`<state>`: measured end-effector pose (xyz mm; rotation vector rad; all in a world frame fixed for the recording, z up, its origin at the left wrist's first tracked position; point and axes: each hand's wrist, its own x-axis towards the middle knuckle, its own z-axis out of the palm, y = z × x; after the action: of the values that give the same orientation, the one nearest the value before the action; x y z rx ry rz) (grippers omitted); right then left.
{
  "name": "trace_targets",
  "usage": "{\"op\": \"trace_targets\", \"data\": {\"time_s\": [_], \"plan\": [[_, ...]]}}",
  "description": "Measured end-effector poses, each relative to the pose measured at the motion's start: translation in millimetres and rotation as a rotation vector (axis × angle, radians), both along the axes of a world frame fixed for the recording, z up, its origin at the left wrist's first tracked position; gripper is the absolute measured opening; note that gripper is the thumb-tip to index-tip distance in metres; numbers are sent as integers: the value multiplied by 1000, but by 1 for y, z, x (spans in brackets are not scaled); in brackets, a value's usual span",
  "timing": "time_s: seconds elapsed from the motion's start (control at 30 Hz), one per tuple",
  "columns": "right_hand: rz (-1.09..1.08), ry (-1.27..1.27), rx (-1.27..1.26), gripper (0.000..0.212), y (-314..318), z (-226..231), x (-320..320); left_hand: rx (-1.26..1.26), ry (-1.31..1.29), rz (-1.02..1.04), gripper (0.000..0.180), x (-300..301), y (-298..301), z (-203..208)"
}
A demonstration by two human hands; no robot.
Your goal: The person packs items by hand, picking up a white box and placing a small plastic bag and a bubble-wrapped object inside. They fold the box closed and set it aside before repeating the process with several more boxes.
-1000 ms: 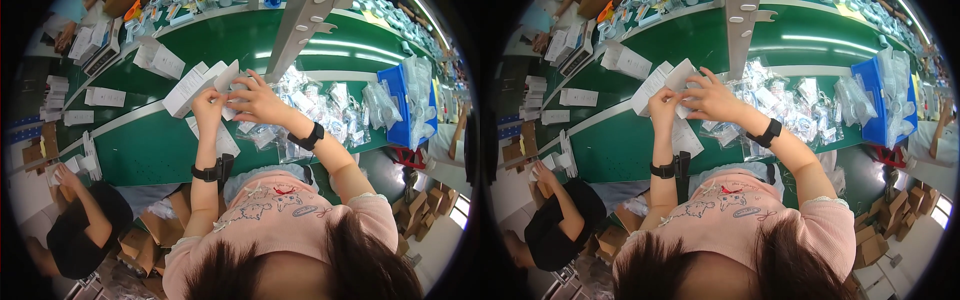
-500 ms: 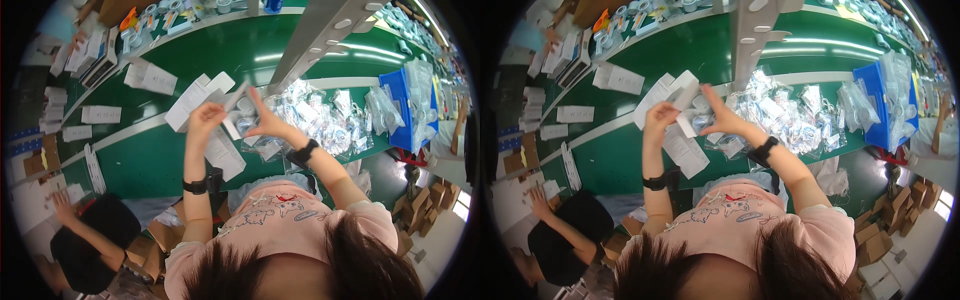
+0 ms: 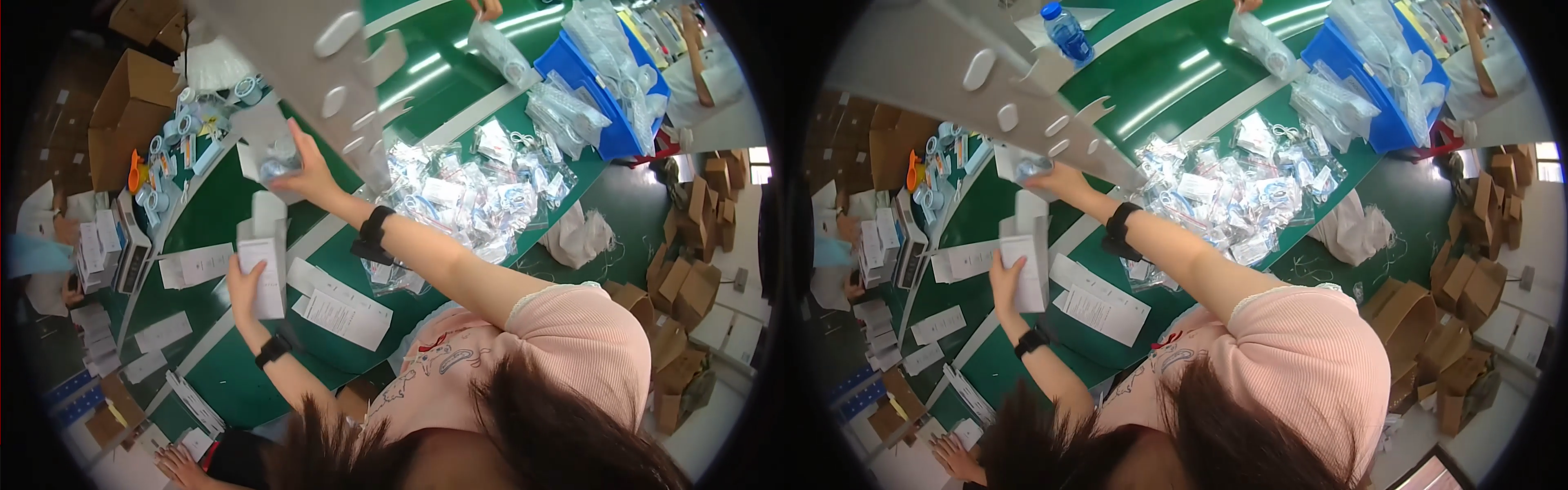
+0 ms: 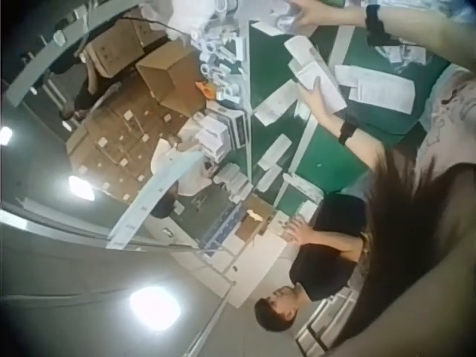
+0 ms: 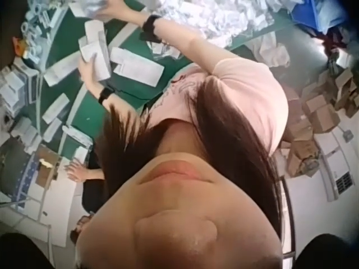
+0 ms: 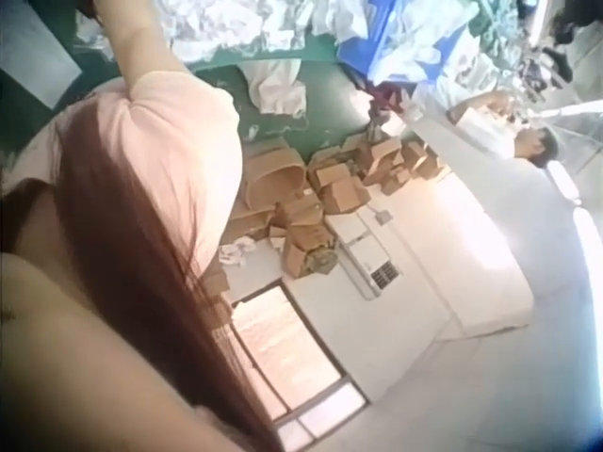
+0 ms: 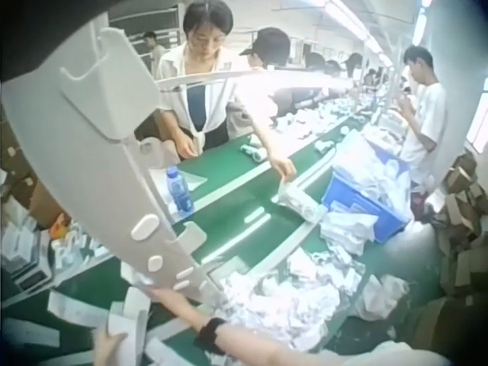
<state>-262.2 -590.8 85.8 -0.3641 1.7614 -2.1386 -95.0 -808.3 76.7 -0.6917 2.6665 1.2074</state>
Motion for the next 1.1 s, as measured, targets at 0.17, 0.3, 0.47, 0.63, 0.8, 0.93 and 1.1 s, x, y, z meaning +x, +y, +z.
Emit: {"op": "trace_targets", "data": {"time_s": [0.17, 0.3, 0.47, 0.63, 0.8, 0.93, 1.1], "plan": [[110, 35, 225, 88, 20, -37, 4, 87, 546, 410, 79, 57, 47, 60], [-155, 840, 396, 48, 67, -19, 57, 393, 867, 309, 84, 86, 112, 102], [624, 217, 856, 29, 264, 3, 7, 261, 829, 344, 94, 64, 186, 93], [-253, 547, 2058, 27, 432, -25, -114, -27, 589, 155, 99, 45, 218, 69], [-51, 333, 2128, 46, 477, -53, -131, 81, 587, 244, 95, 18, 238, 54], [-96, 294, 1936, 61, 514, -67, -154, -36, 647, 220, 86, 0, 225, 23], [-47, 528, 1981, 76, 503, -60, -134, -24, 679, 86, 66, 1, 218, 2]]}}
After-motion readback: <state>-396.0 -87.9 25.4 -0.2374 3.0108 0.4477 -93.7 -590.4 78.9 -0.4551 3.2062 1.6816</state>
